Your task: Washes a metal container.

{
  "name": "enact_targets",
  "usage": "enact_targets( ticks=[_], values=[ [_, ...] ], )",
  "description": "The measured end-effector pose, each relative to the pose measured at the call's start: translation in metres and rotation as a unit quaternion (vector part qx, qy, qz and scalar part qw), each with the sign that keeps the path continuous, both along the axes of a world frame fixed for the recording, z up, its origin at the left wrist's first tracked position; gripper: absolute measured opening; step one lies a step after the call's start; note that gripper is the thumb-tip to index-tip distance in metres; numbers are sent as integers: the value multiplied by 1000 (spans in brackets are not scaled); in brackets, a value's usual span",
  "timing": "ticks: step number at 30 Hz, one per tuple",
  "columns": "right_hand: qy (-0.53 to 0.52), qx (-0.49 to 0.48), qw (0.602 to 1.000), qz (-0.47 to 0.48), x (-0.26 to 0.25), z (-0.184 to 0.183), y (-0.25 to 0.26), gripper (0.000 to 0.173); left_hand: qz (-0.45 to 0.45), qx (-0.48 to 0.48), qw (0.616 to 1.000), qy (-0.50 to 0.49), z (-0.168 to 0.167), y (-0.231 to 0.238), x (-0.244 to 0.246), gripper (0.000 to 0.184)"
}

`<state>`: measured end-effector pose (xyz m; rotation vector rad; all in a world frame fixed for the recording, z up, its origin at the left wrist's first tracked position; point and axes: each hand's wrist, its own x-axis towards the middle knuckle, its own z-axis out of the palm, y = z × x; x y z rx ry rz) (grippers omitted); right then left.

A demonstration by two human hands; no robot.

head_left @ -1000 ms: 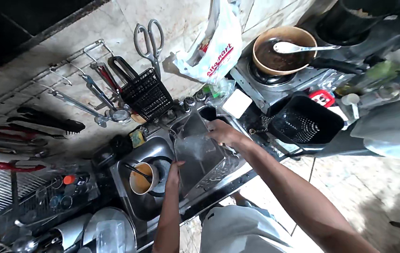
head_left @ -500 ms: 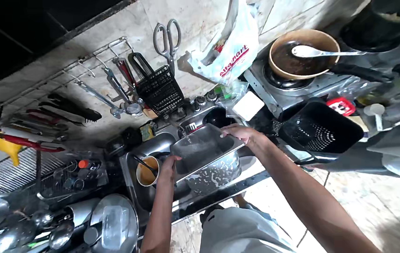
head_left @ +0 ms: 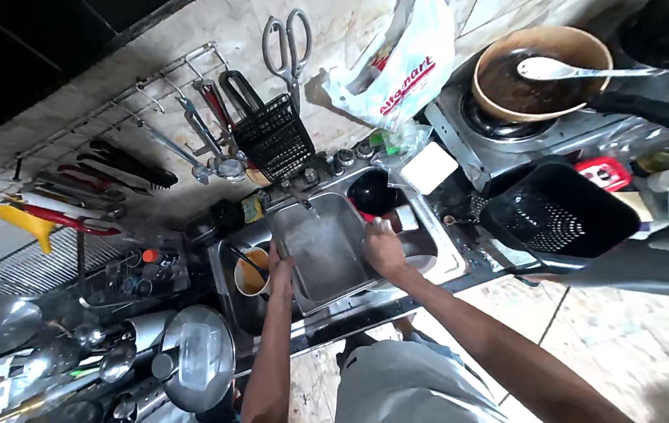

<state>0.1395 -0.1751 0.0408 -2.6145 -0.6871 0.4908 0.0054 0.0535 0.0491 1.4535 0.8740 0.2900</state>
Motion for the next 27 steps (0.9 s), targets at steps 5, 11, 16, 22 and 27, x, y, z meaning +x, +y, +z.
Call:
enact_targets(
  ticks=[5, 11, 16, 22, 27],
  values=[
    [93, 23, 983, 155, -3, -52, 62, 48, -19, 13, 1000, -21, -19, -11, -3, 99],
    [137, 94, 984, 64, -17, -161, 113, 66, 4, 24, 998, -59, -46, -32, -1, 100],
    [112, 72, 991, 1, -8, -166, 122, 55, 3, 32, 998, -50, -49, -31, -4, 100],
    [87, 114, 988, 58, 2, -175, 120, 58, 10, 27, 998, -59, -43, -38, 1, 100],
    [90, 173, 968, 156, -2, -175, 112, 51, 7, 26, 998, -57, -44, -40, 2, 99]
  ],
)
